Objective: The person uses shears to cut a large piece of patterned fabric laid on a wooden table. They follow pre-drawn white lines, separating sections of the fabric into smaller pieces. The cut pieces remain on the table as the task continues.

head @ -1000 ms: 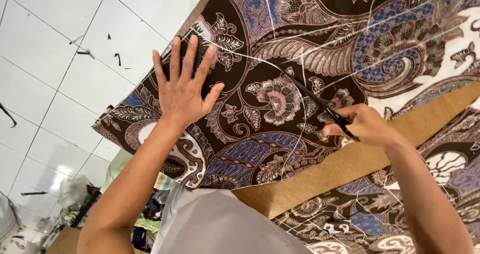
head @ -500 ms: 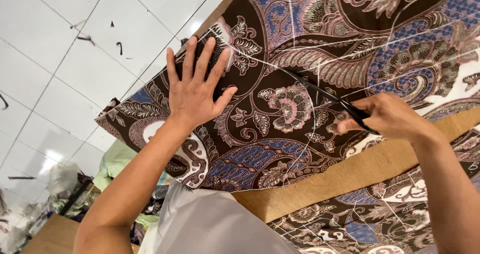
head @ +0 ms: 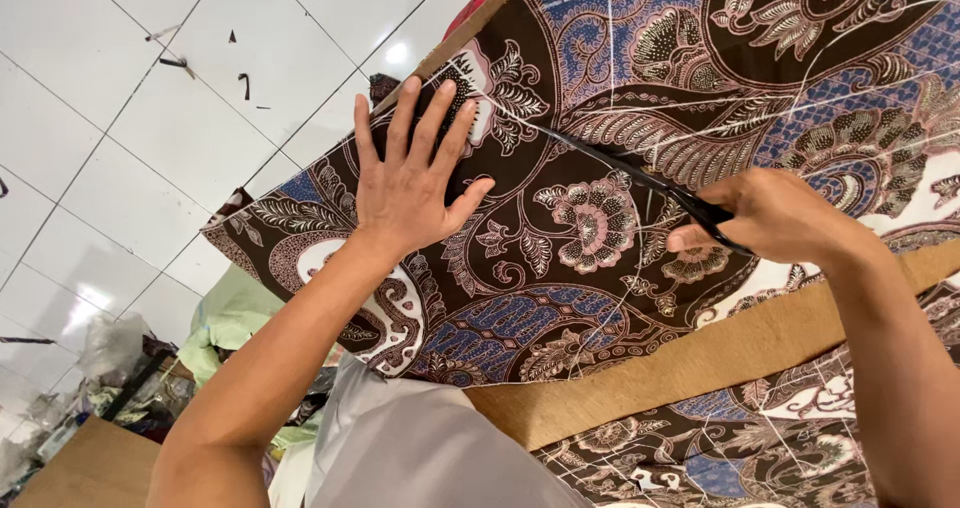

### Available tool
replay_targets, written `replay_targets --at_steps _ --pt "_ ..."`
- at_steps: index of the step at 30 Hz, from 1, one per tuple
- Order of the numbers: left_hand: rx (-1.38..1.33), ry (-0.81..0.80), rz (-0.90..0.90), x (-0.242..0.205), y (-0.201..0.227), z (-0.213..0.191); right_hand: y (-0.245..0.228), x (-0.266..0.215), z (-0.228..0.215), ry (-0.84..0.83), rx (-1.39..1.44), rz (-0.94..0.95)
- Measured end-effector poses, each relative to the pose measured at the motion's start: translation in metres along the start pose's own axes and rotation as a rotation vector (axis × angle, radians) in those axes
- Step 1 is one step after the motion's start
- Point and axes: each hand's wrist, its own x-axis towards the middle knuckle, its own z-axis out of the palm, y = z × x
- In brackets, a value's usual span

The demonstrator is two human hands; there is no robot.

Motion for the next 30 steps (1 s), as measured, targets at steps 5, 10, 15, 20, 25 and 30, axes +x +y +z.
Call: replay_targets --at_steps 5,10,15,20,25,30 --pt "0.005 0.034 -0.001 0.001 0.002 -0.002 -0.014 0.012 -0.002 0.040 -0.007 -0.127" --pt "-0.015 0.037 -0.006 -0.001 0.001 0.002 -0.022 0.011 0.002 0.026 0.009 -0.089" --pt "-0.024 0.039 -0.002 -0.001 0.000 0.002 -0.033 0.016 0.007 0.006 0.057 -0.189" --pt "-0.013 0.045 -0.004 0.000 0.002 -0.002 -0.053 0.021 0.013 0.026 0.122 -0.199" --pt "-0.029 0.047 0.000 -0.001 0.001 0.001 -0.059 0.011 0.024 0.069 0.147 -0.178" --pt "-0.035 0.064 0.007 -0.001 0.000 0.002 -0.072 0.011 0.030 0.062 0.263 -0.197"
